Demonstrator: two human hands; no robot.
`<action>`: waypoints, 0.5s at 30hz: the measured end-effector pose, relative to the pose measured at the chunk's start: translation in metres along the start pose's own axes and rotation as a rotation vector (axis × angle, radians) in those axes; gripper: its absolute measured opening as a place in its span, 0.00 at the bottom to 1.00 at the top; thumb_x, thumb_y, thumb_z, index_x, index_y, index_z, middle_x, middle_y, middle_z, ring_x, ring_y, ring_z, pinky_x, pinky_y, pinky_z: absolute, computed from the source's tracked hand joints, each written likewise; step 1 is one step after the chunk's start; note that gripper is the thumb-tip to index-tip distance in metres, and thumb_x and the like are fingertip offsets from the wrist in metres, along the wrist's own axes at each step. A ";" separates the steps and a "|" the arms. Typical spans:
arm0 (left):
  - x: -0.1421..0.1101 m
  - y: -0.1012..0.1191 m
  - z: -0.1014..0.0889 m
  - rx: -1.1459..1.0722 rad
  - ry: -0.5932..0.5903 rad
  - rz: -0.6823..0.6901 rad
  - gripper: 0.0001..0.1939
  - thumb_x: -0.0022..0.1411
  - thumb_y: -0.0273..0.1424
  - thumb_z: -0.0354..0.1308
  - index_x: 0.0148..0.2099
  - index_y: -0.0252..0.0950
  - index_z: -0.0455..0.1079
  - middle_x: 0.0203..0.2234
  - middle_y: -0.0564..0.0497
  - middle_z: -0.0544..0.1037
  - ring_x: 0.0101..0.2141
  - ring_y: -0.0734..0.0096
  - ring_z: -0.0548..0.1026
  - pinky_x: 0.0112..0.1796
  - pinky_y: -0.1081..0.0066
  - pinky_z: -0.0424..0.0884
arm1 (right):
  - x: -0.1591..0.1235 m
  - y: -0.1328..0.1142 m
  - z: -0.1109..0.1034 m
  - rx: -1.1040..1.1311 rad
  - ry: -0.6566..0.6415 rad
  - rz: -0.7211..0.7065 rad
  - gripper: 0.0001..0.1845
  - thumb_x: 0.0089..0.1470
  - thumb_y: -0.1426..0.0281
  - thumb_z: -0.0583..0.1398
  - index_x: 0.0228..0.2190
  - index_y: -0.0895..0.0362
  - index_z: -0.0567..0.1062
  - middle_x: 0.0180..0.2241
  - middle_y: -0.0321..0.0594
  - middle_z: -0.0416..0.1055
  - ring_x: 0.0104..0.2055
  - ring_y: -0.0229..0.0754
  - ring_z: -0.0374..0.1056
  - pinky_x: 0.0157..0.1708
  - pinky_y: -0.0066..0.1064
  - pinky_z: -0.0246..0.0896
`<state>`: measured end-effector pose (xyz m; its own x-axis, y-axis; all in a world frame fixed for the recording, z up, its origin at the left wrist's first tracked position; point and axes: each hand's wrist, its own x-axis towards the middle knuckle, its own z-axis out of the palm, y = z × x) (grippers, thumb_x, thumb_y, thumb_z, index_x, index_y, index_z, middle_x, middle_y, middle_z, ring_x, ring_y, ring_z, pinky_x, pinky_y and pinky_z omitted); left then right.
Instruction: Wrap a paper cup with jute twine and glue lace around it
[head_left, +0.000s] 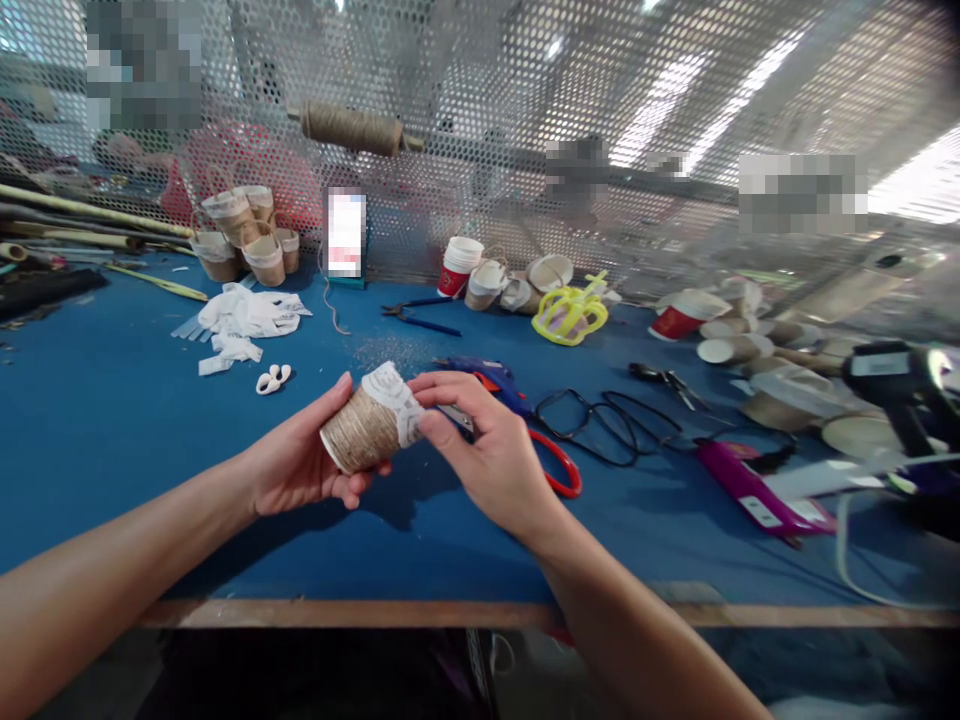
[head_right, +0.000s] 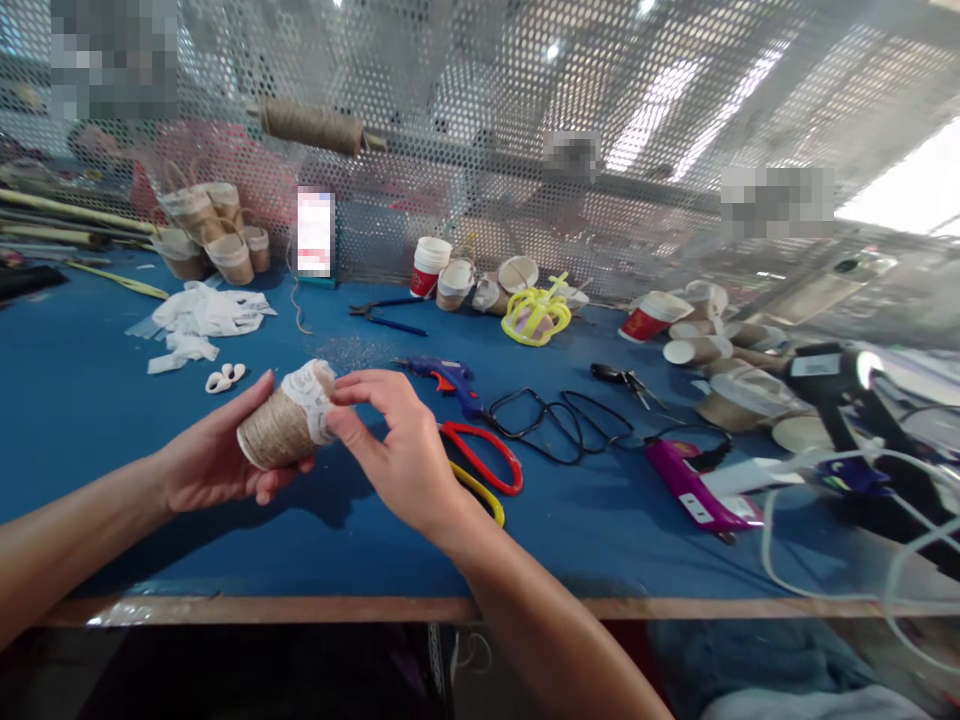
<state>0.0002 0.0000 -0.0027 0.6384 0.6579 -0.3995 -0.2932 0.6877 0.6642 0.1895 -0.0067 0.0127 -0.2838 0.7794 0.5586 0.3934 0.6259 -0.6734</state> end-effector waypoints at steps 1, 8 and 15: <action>-0.001 0.000 0.000 0.004 -0.010 0.030 0.31 0.58 0.54 0.43 0.38 0.30 0.71 0.23 0.44 0.77 0.17 0.75 0.72 0.19 0.76 0.71 | 0.000 0.000 -0.001 0.015 0.037 -0.004 0.07 0.57 0.66 0.55 0.32 0.54 0.72 0.39 0.42 0.72 0.45 0.42 0.67 0.46 0.39 0.61; -0.003 -0.003 -0.012 0.046 -0.164 0.256 0.28 0.47 0.51 0.60 0.40 0.33 0.71 0.28 0.45 0.77 0.23 0.71 0.73 0.24 0.74 0.71 | 0.001 -0.003 -0.005 0.044 0.216 0.083 0.15 0.58 0.63 0.52 0.23 0.55 0.67 0.26 0.36 0.68 0.31 0.37 0.65 0.34 0.30 0.60; -0.001 -0.006 -0.017 0.126 -0.266 0.453 0.23 0.52 0.44 0.60 0.48 0.39 0.69 0.34 0.48 0.75 0.29 0.71 0.72 0.27 0.76 0.69 | 0.004 -0.004 -0.009 0.232 -0.122 0.343 0.23 0.57 0.54 0.50 0.19 0.57 0.64 0.19 0.32 0.62 0.21 0.32 0.58 0.22 0.26 0.53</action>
<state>-0.0104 0.0009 -0.0169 0.6307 0.7685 0.1078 -0.5040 0.3001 0.8099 0.1942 -0.0064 0.0221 -0.2777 0.9324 0.2313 0.2803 0.3089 -0.9088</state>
